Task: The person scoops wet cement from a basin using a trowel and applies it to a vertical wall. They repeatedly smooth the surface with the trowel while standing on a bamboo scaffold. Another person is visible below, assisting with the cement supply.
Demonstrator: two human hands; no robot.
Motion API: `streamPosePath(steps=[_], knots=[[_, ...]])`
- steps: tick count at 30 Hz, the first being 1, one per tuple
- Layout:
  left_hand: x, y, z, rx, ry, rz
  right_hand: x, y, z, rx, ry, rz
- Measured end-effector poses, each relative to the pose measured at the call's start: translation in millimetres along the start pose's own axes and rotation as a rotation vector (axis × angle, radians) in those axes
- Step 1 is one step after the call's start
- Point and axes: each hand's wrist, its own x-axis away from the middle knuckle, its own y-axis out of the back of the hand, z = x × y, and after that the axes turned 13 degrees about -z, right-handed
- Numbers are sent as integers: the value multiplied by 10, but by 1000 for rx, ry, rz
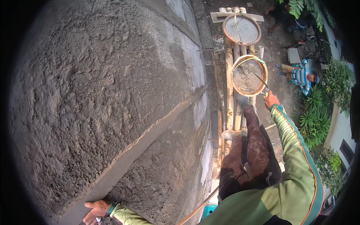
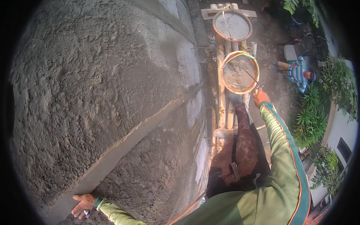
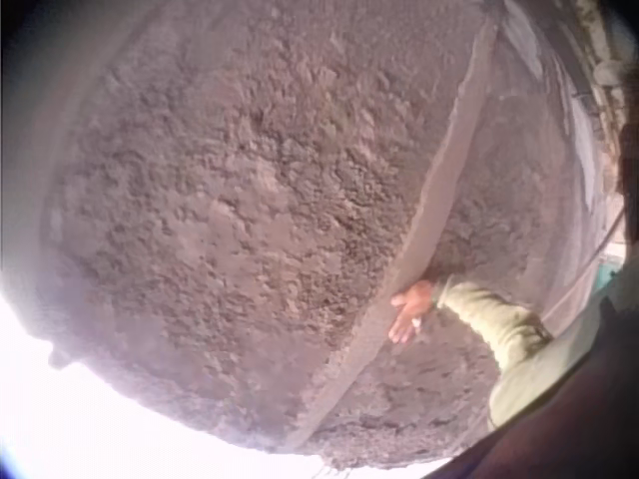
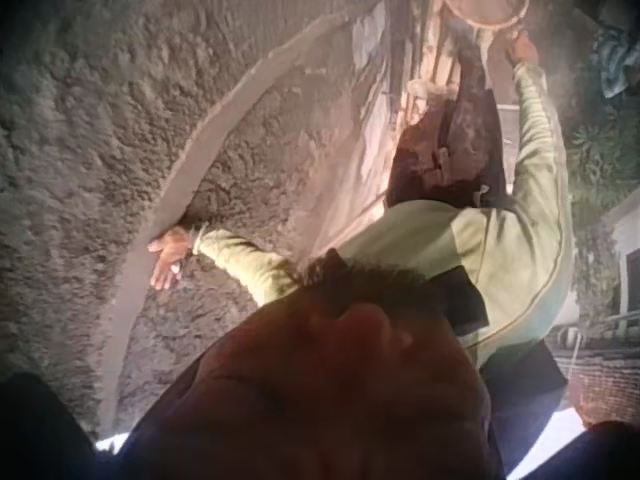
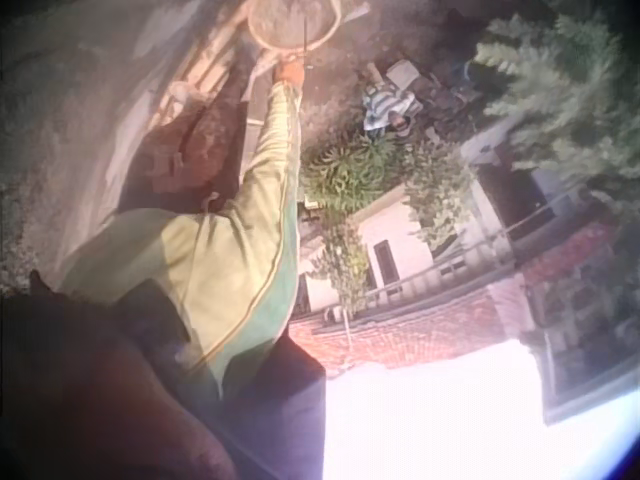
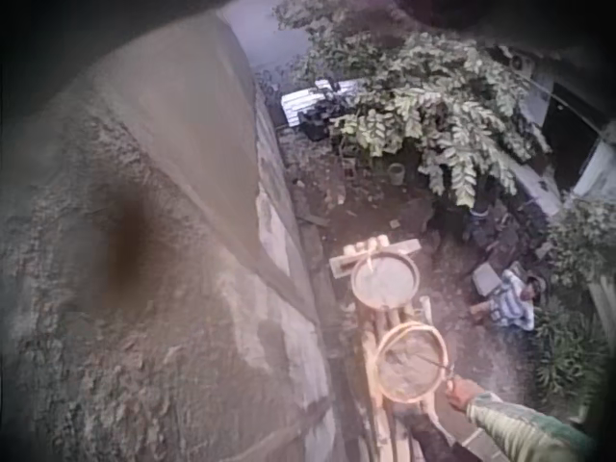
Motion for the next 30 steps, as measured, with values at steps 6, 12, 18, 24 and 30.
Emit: streamPosePath(steps=[6,12,18,24,30], knots=[[260,-92,-1,52,-11,-96,-2124,-447,298,367,140,-28],[497,-331,-267,98,-83,-64,-1973,-1400,408,336,159,14],[359,-301,-182,81,-75,-95,-1298,-1053,359,-65,33,-82],[397,-404,-368,131,-122,-112,-1933,-2034,280,-671,-385,201],[264,-389,-375,140,-172,-134,-1543,-2294,336,-1408,-491,309]])
